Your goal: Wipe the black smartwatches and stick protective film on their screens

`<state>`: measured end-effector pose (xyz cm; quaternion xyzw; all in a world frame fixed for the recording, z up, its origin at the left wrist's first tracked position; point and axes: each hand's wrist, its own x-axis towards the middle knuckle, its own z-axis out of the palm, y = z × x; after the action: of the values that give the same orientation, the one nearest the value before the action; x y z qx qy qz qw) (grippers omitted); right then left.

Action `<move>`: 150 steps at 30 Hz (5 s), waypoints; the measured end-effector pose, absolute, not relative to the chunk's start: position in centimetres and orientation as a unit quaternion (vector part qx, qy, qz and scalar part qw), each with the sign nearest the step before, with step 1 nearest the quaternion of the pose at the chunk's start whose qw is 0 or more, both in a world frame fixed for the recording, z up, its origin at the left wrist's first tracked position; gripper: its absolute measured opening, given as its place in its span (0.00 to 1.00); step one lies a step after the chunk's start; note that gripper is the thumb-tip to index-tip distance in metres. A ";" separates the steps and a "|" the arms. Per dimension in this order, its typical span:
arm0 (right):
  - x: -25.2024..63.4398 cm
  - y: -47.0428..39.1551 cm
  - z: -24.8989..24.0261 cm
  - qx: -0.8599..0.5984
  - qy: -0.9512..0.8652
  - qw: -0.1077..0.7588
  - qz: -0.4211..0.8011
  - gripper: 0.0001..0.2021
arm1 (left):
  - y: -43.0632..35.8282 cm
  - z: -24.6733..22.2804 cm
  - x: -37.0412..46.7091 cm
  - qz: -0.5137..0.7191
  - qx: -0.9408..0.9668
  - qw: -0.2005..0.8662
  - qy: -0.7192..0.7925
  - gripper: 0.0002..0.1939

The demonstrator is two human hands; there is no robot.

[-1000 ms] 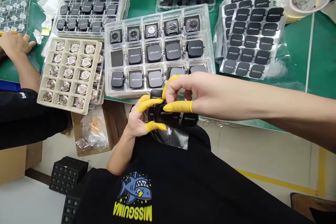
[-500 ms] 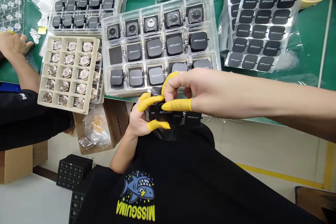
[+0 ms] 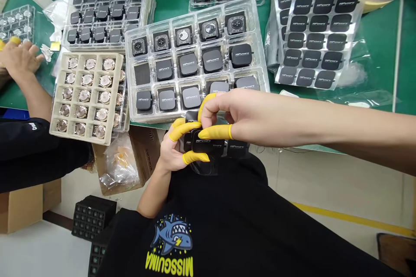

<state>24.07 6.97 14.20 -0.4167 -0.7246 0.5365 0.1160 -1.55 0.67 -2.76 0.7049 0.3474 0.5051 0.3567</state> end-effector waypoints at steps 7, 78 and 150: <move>23.8 7.1 14.3 -0.427 -0.720 0.102 0.537 0.09 | 0.5 -3.3 -1.7 0.496 0.699 0.381 0.346 0.47; 22.2 7.8 16.3 -0.485 -0.689 -0.028 0.537 0.07 | 0.7 -3.6 -2.1 0.509 0.669 0.412 0.350 0.45; 18.2 10.1 15.2 -0.406 -0.762 0.225 0.452 0.09 | -1.5 0.6 -4.6 0.582 0.577 0.302 0.487 0.25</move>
<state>18.18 10.08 15.18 -0.4055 -0.7620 0.4520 0.2247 -4.59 -1.48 0.60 0.5770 0.4867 0.5822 0.3020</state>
